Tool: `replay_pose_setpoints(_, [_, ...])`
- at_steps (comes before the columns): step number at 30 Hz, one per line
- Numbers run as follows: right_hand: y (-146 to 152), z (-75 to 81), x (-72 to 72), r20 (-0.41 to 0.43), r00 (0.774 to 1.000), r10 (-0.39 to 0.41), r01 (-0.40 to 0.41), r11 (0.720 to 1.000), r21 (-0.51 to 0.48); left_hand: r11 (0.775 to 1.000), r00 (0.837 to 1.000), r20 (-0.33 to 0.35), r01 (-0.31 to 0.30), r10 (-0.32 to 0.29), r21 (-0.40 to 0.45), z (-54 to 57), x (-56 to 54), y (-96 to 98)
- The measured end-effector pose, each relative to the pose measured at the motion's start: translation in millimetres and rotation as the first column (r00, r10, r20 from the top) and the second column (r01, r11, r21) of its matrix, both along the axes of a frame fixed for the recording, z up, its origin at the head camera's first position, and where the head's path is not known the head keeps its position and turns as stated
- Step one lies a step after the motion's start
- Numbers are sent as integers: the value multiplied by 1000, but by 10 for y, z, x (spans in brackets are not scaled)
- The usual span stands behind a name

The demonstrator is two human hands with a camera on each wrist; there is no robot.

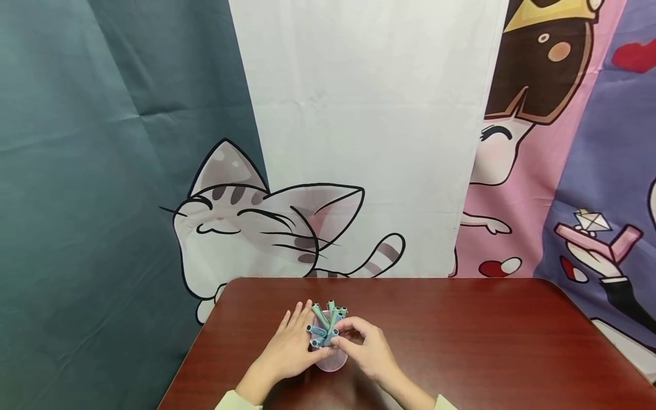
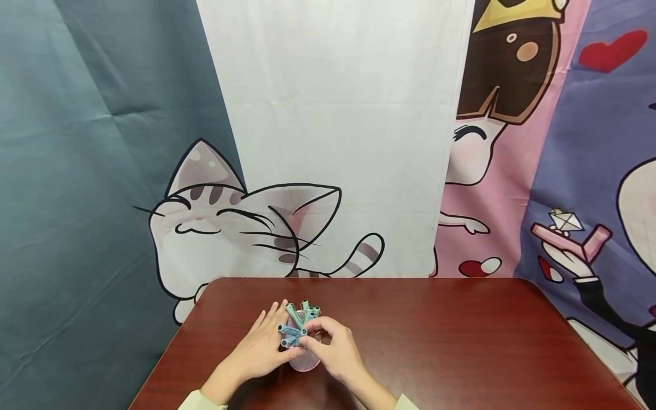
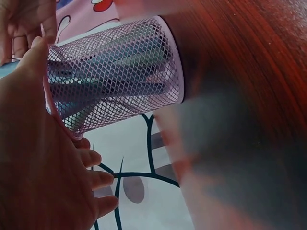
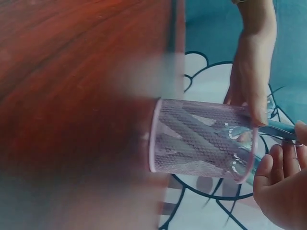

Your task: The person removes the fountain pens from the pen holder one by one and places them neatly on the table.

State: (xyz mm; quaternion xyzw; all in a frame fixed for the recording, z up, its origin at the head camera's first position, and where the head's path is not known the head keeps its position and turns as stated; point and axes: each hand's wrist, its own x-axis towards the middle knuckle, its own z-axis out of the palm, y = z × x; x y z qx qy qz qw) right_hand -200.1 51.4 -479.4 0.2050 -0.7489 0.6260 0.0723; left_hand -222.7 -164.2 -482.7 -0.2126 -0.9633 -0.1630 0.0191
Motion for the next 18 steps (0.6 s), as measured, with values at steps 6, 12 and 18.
replay_pose_setpoints(6, [61,165,10,-14,998,67,-67,995,-71,1000,1000,8,-4,4,-20,10,4,-4])
replay_pose_setpoints(12, [152,316,25,-75,993,87,-94,990,-106,999,1000,5,-4,5,-49,25,-9,-2])
replay_pose_setpoints(18, [235,430,28,-116,992,58,-69,993,-97,998,1000,4,-4,4,-56,35,3,-3])
